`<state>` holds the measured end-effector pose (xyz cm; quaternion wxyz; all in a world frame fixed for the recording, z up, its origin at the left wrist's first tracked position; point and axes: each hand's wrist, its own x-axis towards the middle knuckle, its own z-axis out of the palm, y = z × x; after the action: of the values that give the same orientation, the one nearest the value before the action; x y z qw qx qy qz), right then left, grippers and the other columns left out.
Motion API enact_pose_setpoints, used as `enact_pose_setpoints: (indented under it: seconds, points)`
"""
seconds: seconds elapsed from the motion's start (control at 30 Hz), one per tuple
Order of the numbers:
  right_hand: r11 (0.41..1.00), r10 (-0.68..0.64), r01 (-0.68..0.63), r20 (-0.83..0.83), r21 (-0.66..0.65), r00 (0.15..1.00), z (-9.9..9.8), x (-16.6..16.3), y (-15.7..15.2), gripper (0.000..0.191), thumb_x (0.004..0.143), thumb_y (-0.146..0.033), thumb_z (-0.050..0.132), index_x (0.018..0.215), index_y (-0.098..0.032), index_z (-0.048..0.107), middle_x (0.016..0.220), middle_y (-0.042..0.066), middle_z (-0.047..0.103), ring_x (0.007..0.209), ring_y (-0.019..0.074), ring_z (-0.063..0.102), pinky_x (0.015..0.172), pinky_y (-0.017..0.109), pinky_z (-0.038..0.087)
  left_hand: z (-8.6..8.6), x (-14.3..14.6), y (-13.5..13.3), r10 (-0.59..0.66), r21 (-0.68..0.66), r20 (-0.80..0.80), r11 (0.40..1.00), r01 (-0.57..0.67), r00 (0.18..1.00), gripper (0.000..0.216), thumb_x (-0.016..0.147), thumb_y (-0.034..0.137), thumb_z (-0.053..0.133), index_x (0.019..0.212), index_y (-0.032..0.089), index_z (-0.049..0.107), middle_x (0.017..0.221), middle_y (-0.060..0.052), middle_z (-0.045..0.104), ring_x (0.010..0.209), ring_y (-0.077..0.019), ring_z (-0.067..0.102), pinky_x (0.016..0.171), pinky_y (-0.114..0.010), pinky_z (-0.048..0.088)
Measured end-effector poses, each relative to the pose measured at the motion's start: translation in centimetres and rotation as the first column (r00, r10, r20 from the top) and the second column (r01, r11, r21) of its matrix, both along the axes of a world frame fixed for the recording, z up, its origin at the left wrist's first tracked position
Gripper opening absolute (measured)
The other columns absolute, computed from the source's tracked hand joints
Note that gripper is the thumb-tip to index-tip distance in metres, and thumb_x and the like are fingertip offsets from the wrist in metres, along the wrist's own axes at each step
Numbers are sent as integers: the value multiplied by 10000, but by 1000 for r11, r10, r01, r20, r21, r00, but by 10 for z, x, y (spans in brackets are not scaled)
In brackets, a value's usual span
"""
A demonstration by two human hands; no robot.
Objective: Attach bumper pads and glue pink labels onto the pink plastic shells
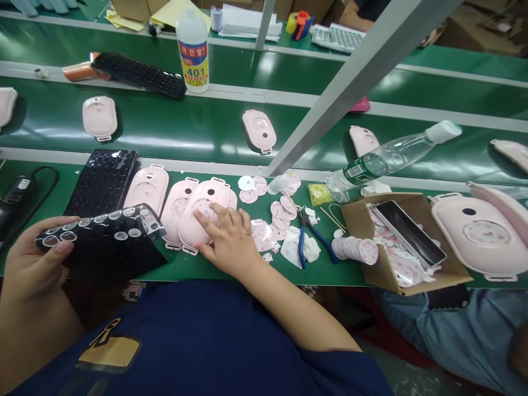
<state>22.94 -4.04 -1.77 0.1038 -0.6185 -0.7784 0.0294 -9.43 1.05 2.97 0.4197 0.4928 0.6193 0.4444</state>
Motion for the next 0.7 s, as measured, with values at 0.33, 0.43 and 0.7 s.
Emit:
enact_pose_setpoints:
  seconds: [0.33,0.43,0.7]
  points:
    - [980,-165,185,227,-72,960,-19,81,-53,246,869,-269,685,1090,-167,714,1113,93,735,966,270,644,842,392,411,-22,-36,20,137,266,135,949,-169,981,524,449,354,936,920,179,789,712,-2,690,548,-134,560,549,-266,446]
    - [993,-119,113,222,42,968,-26,82,-61,221,931,-197,586,1108,-174,716,1112,82,761,996,245,667,981,416,366,-21,-44,24,175,324,115,924,-204,978,533,439,357,922,920,169,794,724,-24,688,553,-152,546,540,-280,390]
    - [996,-72,55,286,65,955,-29,83,-67,209,969,-219,547,1006,-199,751,1061,64,778,973,242,688,978,430,377,-10,-60,25,290,484,169,808,-336,942,496,361,460,851,757,199,707,696,6,609,617,-168,513,771,-429,497]
